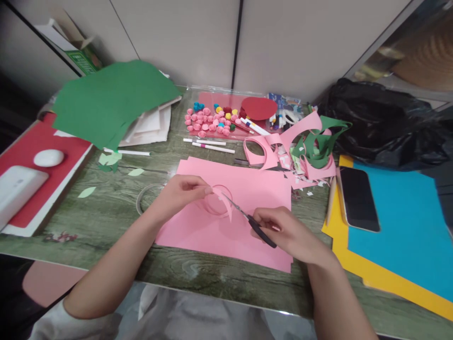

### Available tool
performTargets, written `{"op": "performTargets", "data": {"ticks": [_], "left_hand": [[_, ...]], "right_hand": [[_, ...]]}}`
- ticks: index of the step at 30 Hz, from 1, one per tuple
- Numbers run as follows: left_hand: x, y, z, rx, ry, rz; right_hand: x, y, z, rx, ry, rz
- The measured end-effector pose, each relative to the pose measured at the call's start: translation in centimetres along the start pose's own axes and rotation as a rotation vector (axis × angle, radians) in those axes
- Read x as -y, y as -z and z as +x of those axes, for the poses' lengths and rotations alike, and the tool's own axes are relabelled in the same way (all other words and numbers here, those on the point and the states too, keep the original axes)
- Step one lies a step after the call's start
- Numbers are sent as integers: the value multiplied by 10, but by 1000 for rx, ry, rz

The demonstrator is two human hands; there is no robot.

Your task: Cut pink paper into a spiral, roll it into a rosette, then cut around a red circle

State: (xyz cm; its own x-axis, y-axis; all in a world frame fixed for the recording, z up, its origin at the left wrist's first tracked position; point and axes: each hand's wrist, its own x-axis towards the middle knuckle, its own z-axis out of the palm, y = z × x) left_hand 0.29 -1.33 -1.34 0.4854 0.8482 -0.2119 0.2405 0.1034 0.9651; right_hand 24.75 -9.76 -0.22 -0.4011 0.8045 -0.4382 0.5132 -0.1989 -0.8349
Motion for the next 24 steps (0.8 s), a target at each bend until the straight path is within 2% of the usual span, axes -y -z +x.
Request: {"op": "performTargets", "data": {"ticks": [14, 24], "left_hand": [[-3, -3, 0, 34, 43, 8], [-3, -2, -1, 11, 44, -22]], "right_hand": [[0, -3, 2, 20, -8, 53], [-2, -2, 0, 17, -7, 22]]}}
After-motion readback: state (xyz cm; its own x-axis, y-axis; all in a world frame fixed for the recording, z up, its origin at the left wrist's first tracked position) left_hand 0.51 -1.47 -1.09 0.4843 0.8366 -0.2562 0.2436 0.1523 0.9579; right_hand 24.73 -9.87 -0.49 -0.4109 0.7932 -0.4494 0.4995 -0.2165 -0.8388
